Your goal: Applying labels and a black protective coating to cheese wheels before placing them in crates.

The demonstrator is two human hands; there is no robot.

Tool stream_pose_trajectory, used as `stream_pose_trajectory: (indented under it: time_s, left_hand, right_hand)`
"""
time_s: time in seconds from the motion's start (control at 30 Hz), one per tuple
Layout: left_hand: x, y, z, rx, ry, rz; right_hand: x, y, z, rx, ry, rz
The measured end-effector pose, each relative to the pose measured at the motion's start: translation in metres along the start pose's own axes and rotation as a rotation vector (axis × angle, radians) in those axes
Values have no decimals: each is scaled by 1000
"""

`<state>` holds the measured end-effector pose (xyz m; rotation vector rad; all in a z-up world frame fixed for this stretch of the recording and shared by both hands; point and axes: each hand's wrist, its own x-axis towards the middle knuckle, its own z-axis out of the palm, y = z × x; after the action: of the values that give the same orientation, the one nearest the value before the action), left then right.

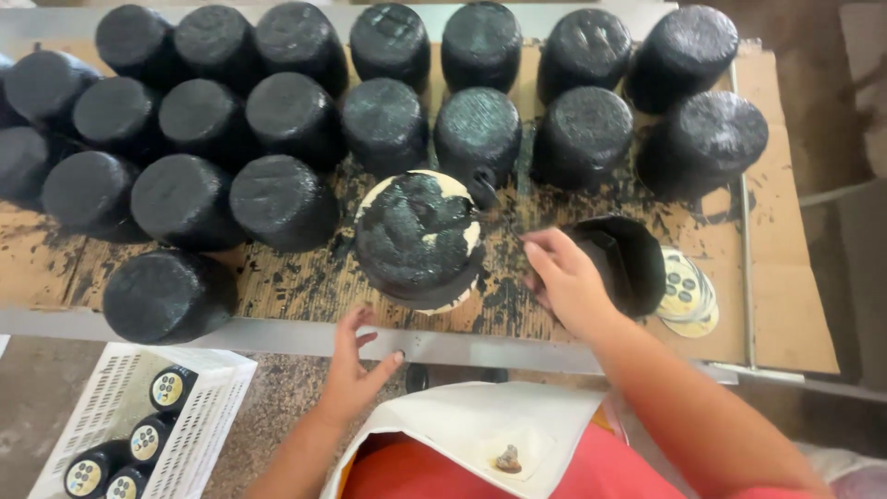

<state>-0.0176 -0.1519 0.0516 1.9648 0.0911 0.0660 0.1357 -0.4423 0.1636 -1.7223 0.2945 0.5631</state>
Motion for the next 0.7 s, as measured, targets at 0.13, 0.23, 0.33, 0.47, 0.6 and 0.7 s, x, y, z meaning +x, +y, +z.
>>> stream_pose_trajectory:
  time_s: [0.13,0.23,0.33,0.47,0.6,0.7]
  left_hand:
    - [16,20,-6,-65,-10,-203]
    - [27,9,-10,-209,58,-50]
    - [29,20,-9,-250,31,-158]
    - [35,40,-5,-233,46,-132]
    - [32,27,-1,-267,46,-186]
    - [31,16,0,-263,62,-193]
  right_hand:
    - [-8,11,-8,-73,-34,54]
    - [-15,67,-16,-34,7,-148]
    - [-25,109,-13,-6,-39,-178]
    - [-31,92,-13,-27,-37,-204]
    - [-12,40,-14,-117,-20,-263]
    - [23,49,-9,27,-45,-411]
